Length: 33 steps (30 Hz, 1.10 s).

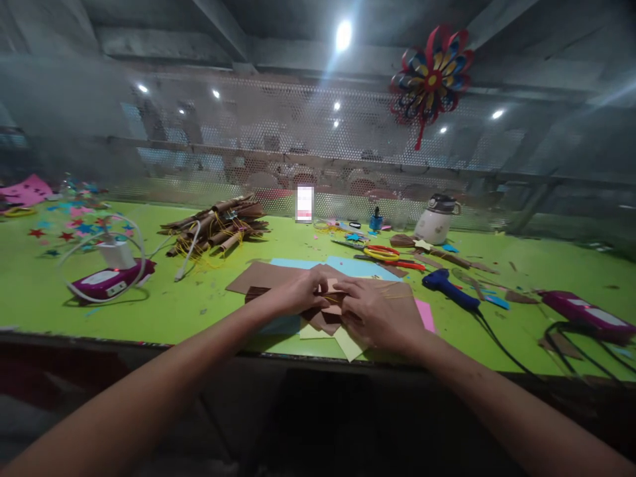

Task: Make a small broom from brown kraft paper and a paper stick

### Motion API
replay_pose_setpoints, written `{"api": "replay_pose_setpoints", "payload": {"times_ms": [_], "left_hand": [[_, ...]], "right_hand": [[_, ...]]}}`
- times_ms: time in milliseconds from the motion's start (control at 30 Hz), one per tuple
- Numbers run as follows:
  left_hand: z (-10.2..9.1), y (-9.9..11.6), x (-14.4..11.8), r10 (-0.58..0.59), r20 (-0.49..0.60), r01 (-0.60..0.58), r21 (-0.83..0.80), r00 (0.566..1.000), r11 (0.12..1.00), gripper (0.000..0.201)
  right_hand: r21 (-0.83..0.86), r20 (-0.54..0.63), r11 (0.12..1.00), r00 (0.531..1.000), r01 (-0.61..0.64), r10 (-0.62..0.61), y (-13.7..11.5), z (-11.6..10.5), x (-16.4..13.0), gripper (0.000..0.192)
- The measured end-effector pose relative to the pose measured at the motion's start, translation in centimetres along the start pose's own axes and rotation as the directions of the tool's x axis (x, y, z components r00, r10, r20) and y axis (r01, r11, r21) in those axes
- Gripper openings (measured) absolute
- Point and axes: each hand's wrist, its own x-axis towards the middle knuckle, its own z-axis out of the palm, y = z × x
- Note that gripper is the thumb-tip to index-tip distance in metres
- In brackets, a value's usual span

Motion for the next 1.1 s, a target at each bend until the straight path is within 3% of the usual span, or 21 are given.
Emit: {"api": "replay_pose_setpoints", "payload": {"times_ms": [300,600,800,1100], "left_hand": [[0.1,0.8,-0.7,0.075,-0.018,-0.075,0.007,0.997,0.997,0.023],[-0.6,2.2,-2.4,0.084,-0.025,-0.085,-0.041,0.996,0.996,0.015],[-0.3,1.9,-3.0,0.093,-0.013,-0.094,-0.141,0.996,0.986,0.018],[0.4,1.6,-3.1,0.086,-0.101,-0.085,0.012,0.991,0.996,0.008]], "right_hand": [[0.0,0.068,0.998,0.996,-0.056,0.056,-0.2,-0.1,-0.1,0.019],[0.069,-0.007,0.997,1.0,-0.018,0.019,0.6,0.6,-0.7,0.017],[0.196,-0.09,0.978,0.992,-0.073,0.092,1.0,1.3,-0.2,0.017],[0.269,0.082,0.944,0.981,-0.191,0.175,1.5,-1.0,1.0,0.022]]}}
